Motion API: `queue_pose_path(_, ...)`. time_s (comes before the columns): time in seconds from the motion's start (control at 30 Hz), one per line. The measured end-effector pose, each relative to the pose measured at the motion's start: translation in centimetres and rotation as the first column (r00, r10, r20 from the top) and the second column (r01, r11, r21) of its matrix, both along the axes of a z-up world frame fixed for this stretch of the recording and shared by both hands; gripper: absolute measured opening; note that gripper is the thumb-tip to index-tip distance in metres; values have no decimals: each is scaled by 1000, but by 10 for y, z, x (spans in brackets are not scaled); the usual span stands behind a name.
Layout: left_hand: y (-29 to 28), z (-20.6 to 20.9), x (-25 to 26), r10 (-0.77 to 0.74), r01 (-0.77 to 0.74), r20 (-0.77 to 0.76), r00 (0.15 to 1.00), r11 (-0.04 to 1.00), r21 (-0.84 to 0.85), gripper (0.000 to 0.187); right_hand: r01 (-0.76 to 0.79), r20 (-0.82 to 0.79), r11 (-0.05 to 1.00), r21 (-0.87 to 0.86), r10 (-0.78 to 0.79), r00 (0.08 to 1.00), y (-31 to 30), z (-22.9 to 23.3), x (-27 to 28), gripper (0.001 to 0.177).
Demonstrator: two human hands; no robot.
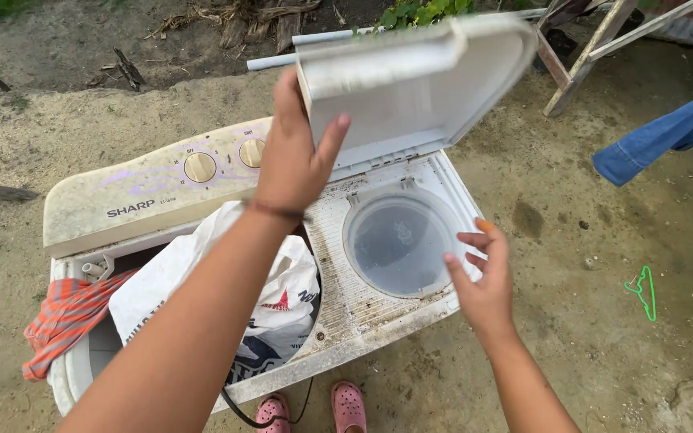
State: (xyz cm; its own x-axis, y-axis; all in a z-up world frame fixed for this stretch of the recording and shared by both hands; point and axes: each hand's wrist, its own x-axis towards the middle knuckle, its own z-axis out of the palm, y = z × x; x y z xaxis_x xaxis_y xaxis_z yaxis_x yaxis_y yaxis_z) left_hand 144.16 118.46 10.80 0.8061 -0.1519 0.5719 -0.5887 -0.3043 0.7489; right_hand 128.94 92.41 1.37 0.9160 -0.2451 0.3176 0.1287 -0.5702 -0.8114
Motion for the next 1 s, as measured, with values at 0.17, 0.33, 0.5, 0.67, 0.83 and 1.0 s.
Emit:
queue_pose_path(0.17,13,-45,-78,-135,78,196,971,959,273,65,104,122,886,452,-177,977,-21,21,-13,46)
queue_pose_path(0.33,14,-71,-123,-264,99,214,940,814,572,69,223,13,952,211,-231,973,-40,1,-10,68)
queue_pose_path(0.5,16,-82,-141,-358,184,98,928,674,716,59,295,-148,947,-130,-313,938,-41,-52,-2,95)
queue_pose_path(0.67,24,-82,-152,-385,275,-1,923,657,702,41,236,-158,927,-292,-290,944,-49,-59,30,97)
queue_pose_path(0.83,52,-74,-168,43,-178,266,963,843,508,39,118,-502,869,-480,-382,776,-82,-53,111,97)
queue_pose_path(1.0,127,-67,-176,633,-582,134,763,582,567,62,167,-674,933,-319,-347,652,-78,-44,161,97)
